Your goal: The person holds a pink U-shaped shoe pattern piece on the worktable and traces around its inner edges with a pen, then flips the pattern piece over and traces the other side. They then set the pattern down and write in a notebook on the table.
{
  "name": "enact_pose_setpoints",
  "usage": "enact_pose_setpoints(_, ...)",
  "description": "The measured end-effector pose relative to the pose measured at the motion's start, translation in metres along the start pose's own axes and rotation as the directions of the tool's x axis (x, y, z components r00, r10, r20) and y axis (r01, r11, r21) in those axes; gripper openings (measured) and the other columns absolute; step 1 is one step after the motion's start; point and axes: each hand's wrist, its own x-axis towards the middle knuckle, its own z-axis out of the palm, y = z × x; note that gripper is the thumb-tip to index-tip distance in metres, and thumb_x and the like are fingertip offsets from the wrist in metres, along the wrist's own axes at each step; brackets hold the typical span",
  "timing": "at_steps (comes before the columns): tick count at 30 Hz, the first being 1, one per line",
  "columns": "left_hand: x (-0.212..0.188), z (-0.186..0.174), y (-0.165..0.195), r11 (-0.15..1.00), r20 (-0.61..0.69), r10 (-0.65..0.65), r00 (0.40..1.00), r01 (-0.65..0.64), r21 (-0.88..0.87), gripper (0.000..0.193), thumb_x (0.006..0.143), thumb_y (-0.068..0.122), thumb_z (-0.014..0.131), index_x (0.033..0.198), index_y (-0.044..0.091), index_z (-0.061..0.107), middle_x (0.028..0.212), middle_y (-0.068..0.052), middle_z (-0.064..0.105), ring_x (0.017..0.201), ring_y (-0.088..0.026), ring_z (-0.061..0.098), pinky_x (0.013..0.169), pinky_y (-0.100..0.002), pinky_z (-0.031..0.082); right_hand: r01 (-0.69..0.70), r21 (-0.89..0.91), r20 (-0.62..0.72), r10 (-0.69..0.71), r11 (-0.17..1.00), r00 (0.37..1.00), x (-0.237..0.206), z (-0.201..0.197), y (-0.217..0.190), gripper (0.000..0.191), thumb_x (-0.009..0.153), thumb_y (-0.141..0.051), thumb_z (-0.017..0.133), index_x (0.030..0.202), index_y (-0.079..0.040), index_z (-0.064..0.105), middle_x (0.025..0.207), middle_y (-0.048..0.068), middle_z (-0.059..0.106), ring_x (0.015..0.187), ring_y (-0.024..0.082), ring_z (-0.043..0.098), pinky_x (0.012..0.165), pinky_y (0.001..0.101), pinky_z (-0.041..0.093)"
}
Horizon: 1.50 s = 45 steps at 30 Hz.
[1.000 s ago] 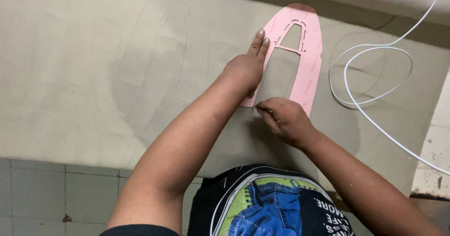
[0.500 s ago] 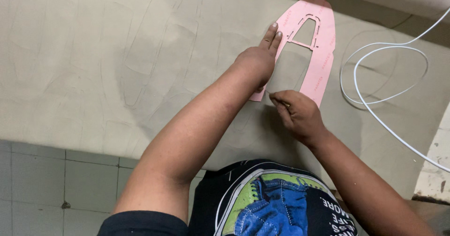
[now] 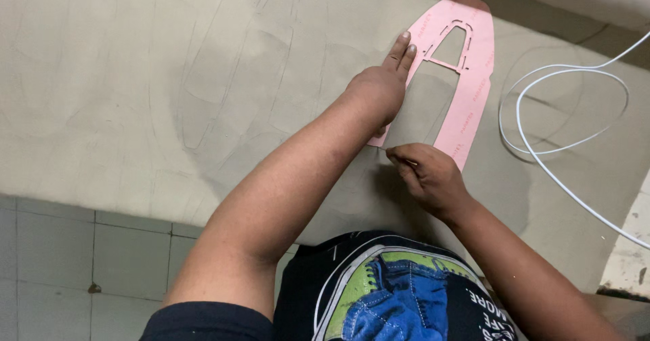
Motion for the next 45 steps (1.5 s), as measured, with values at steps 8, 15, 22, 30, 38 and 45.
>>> enact_pose_setpoints(8,0.023,0.019,-0.006,0.999,-0.121,0.044,0.992,-0.046,-0.019,0.134,0.065,-0.006,0.082,0.165,0.011,-0.005,0.172,-0.011,-0.021,0.113,-0.033,0.069,0.085,-0.039,0.061,0.116,-0.058,0.076,-0.112,0.992,0.991,0.029,0.027,0.001,0.019,0.091,-0.005,0.073,0.110,-0.006,0.071,0.099,0.014,0.072,0.091,0.032,0.070,0.080,0.0406,0.057)
enact_pose_setpoints(15,0.007,0.012,-0.004,0.998,-0.055,0.039,0.998,-0.042,-0.043,0.139,0.058,-0.005,0.086,0.162,0.008,-0.005,0.167,-0.013,-0.020,0.118,-0.031,0.063,0.088,-0.035,0.059,0.263,-0.112,0.021,-0.262,0.958,0.965,0.025,0.016,-0.011,0.026,0.088,-0.003,0.069,0.114,-0.004,0.069,0.106,0.016,0.071,0.095,0.034,0.070,0.082,0.0426,0.058)
enact_pose_setpoints(22,0.013,0.011,-0.005,0.999,-0.093,0.043,0.995,-0.046,-0.026,0.125,0.070,-0.003,0.080,0.164,0.008,-0.002,0.170,-0.014,-0.020,0.113,-0.033,0.067,0.087,-0.038,0.060,0.196,-0.079,0.047,-0.192,0.978,0.980,0.039,0.027,-0.012,0.012,0.091,-0.005,0.073,0.102,-0.003,0.069,0.096,0.014,0.070,0.085,0.033,0.068,0.074,0.0407,0.057)
enact_pose_setpoints(30,-0.007,-0.003,-0.002,0.999,-0.008,0.027,1.000,-0.027,-0.030,0.143,0.059,-0.001,0.090,0.162,0.007,-0.009,0.168,-0.012,-0.022,0.108,-0.033,0.066,0.081,-0.037,0.060,0.184,-0.205,0.103,-0.165,0.961,0.981,0.023,0.006,-0.022,0.020,0.085,-0.005,0.072,0.106,-0.003,0.071,0.098,0.015,0.072,0.087,0.033,0.070,0.075,0.0416,0.057)
enact_pose_setpoints(38,0.001,0.003,0.003,1.000,-0.091,0.018,0.996,-0.019,-0.018,0.125,0.070,-0.004,0.079,0.163,0.004,-0.004,0.170,-0.016,-0.019,0.109,-0.034,0.069,0.084,-0.041,0.060,-0.131,-0.111,-0.099,0.120,0.985,0.988,0.026,-0.028,-0.008,0.012,0.095,-0.010,0.066,0.104,-0.004,0.073,0.096,0.012,0.076,0.085,0.025,0.075,0.077,0.0344,0.059)
enact_pose_setpoints(45,0.007,0.007,0.008,0.997,-0.061,-0.034,0.998,0.030,-0.066,0.113,0.077,0.000,0.073,0.162,0.004,-0.002,0.170,-0.016,-0.017,0.108,-0.036,0.069,0.086,-0.043,0.059,-0.140,-0.052,-0.348,0.114,0.989,0.930,0.086,-0.076,0.033,0.015,0.105,-0.012,0.065,0.112,0.000,0.072,0.106,0.015,0.075,0.094,0.025,0.075,0.084,0.0340,0.057)
